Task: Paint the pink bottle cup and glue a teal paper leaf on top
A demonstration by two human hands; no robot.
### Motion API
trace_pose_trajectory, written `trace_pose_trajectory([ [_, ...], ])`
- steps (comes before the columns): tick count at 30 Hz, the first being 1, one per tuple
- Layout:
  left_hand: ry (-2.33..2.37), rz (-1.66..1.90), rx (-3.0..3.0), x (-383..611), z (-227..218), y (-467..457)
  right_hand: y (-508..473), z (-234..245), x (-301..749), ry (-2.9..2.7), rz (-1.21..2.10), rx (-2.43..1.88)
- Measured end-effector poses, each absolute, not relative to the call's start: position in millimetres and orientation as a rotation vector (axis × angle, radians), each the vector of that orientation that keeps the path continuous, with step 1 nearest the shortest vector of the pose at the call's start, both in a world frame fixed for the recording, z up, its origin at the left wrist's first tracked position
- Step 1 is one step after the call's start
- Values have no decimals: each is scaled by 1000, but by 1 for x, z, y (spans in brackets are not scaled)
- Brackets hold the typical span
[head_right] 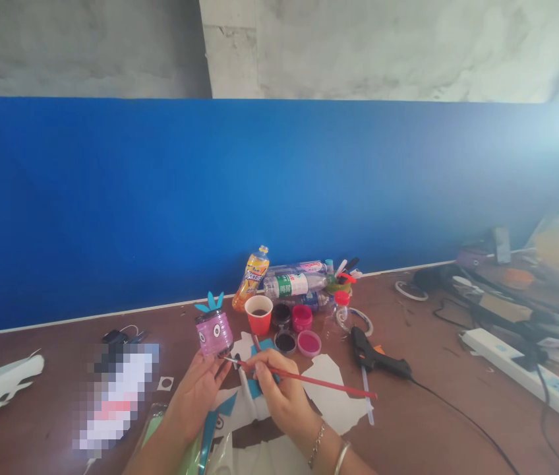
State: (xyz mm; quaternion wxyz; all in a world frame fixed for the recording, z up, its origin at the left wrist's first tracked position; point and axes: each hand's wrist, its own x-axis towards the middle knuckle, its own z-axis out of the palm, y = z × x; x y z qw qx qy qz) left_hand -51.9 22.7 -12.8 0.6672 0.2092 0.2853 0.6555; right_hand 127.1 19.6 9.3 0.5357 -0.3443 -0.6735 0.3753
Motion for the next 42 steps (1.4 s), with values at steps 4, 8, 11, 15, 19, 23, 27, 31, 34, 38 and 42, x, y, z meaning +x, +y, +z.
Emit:
trace_pose_trajectory([
  [4,655,1488,472,-52,-13,23,19,9,127,-1631,835,-847],
  [8,655,1484,482,-52,-12,23,18,11,128,-1624,778,-839],
  [11,676,1493,483,-51,-13,24,16,13,128,-1658,761,-806],
  [15,713,1505,496,-51,-15,25,17,13,127,-1675,732,-812],
  [19,708,1506,498,-51,-16,25,18,13,128,-1641,724,-823],
  [23,694,1494,519,-52,-17,24,18,13,129,-1686,737,-783],
  [27,694,1512,508,-51,-16,25,19,13,129,-1627,726,-820],
  [31,692,1509,497,-50,-12,25,19,13,129,-1647,748,-800],
  [34,696,1514,470,-50,-12,25,20,9,129,-1640,762,-806],
  [38,723,1532,459,-49,-14,26,23,-1,133,-1465,718,-866],
  [42,838,1589,433,-46,-16,30,23,-4,136,-1437,681,-873],
])
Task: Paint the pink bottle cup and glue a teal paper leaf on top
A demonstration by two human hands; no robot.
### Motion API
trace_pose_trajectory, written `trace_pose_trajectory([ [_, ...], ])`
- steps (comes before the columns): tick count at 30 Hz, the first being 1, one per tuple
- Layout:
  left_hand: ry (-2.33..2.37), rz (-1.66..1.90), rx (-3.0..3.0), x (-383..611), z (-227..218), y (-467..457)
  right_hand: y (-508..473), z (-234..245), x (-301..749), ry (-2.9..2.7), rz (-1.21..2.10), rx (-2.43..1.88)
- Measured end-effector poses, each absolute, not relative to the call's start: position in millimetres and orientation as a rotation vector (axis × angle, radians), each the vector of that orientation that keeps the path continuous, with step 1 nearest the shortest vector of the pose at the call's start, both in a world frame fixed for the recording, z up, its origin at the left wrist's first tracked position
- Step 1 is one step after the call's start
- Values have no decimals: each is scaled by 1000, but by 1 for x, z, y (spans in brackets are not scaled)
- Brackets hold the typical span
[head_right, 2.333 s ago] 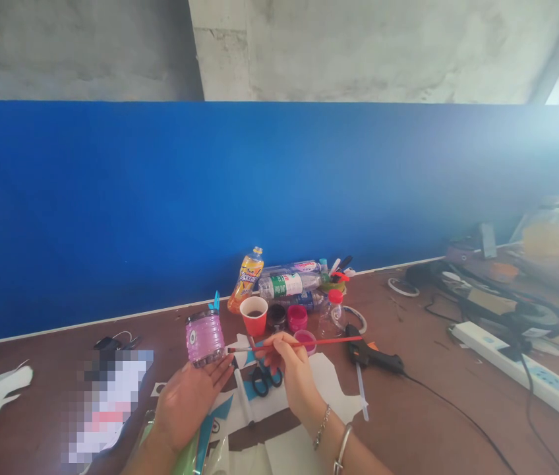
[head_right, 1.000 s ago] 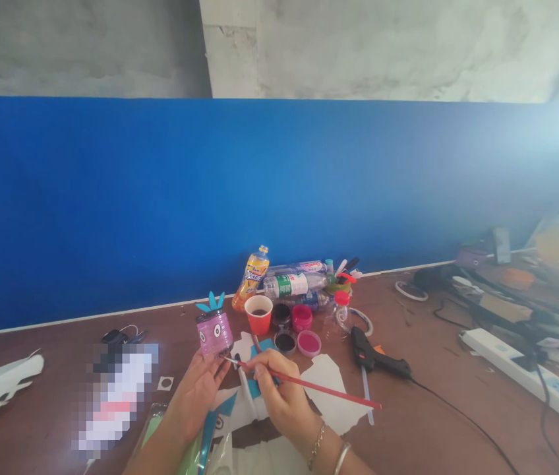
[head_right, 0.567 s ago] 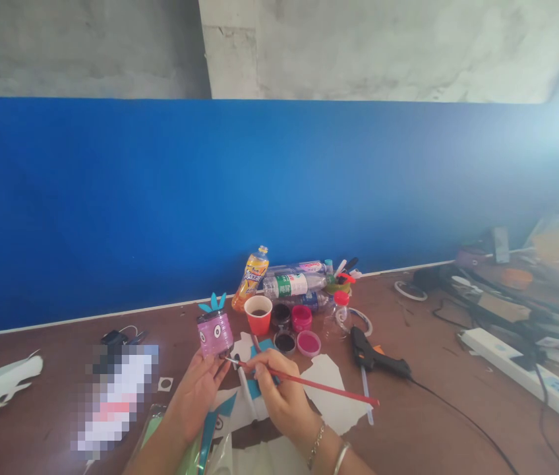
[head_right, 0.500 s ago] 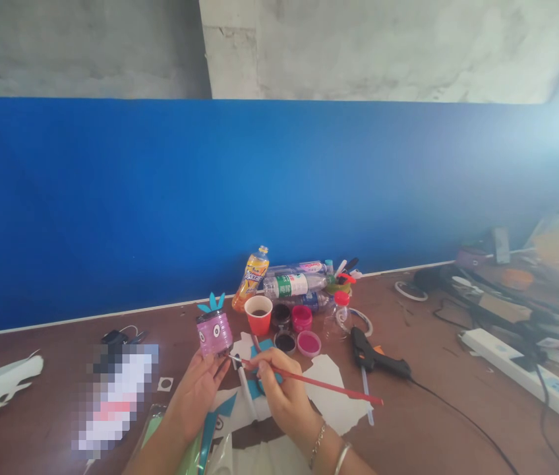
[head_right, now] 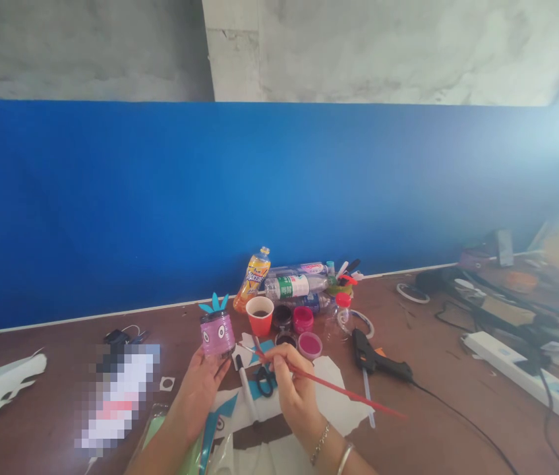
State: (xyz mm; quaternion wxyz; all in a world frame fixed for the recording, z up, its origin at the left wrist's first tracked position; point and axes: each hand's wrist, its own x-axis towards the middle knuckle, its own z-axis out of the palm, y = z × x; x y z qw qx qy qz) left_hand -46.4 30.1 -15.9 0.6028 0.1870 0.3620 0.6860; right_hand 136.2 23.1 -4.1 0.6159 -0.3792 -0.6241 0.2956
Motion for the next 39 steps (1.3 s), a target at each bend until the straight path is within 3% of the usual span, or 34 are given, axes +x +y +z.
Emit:
trace_pose_trajectory([
  [39,1201,1759,870,-35,-24,27,17,13,132,-1426,504,-974],
])
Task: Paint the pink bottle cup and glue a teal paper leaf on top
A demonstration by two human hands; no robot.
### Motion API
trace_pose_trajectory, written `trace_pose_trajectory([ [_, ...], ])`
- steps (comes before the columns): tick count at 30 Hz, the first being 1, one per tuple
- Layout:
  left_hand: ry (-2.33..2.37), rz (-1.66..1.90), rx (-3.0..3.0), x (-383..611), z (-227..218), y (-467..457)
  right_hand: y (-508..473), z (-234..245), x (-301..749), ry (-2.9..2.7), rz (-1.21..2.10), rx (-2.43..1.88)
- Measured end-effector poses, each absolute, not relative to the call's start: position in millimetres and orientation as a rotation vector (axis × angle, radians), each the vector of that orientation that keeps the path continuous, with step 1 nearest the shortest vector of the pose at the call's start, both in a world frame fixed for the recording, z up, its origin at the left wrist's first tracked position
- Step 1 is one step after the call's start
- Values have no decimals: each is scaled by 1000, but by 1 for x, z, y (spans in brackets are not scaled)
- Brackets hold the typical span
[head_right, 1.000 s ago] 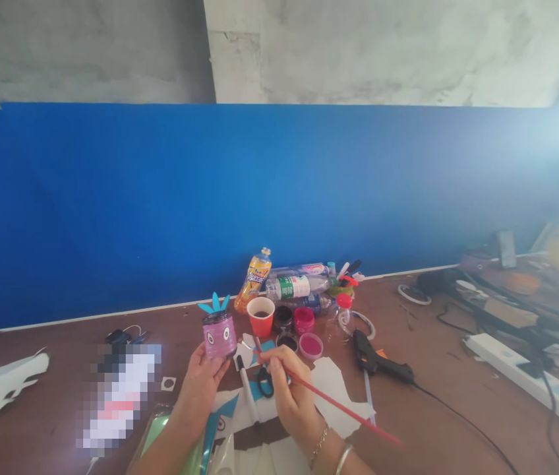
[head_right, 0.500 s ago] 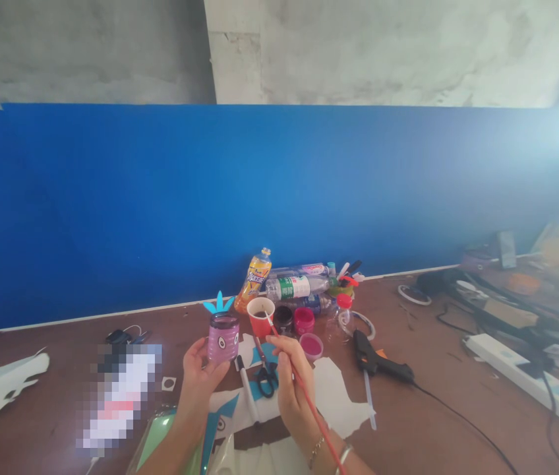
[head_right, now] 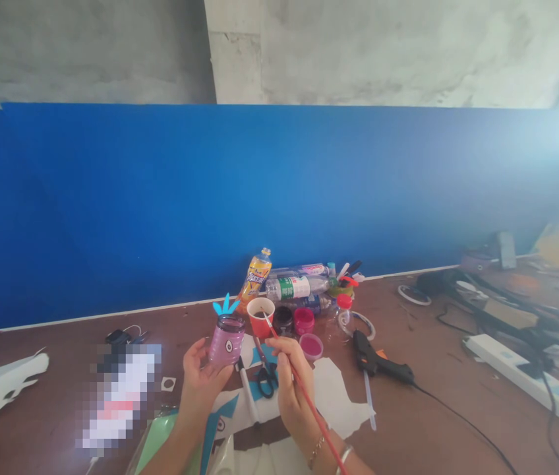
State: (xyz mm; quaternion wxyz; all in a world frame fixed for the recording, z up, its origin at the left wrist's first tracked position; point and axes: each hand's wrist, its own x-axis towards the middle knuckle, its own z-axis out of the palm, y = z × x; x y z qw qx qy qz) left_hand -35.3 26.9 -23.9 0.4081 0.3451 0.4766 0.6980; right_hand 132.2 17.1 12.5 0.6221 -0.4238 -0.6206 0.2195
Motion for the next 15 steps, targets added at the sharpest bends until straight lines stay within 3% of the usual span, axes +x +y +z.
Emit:
trace_pose_trajectory([
  [15,1098,1697,867,-32,-20,23,31,14,144,-1180,631,-948],
])
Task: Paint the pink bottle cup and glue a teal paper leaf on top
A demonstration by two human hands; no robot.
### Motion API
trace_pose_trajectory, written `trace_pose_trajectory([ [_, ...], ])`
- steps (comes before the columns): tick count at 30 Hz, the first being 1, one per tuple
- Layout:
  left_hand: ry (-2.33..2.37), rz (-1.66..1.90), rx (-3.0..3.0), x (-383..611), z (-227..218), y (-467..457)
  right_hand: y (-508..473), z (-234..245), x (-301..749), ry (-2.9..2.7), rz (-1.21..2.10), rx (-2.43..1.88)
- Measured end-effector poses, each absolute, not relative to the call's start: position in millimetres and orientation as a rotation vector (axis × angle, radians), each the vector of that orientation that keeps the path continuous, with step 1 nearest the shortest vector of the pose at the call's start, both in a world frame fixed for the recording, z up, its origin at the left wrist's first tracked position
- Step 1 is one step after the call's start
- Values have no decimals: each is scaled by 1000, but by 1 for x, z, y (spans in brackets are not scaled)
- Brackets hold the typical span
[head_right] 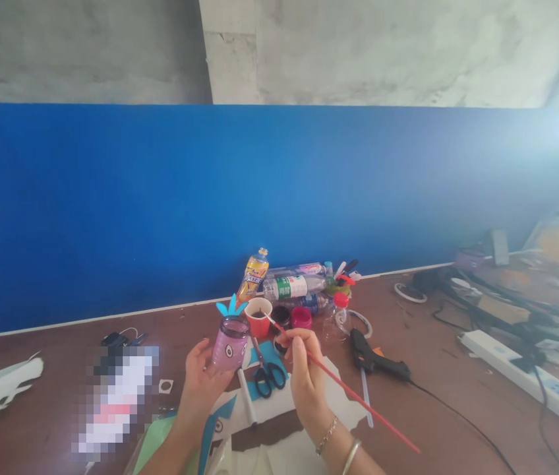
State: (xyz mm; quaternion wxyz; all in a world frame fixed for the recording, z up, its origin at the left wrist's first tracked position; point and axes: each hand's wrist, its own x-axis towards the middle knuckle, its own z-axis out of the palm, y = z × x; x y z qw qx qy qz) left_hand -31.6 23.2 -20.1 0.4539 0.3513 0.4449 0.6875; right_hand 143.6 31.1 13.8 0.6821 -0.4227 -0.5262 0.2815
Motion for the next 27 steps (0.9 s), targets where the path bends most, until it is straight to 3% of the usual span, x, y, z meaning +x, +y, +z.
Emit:
trace_pose_trajectory([
  [27,1255,1694,1151,-33,-27,18,33,14,144,-1482,556,-968],
])
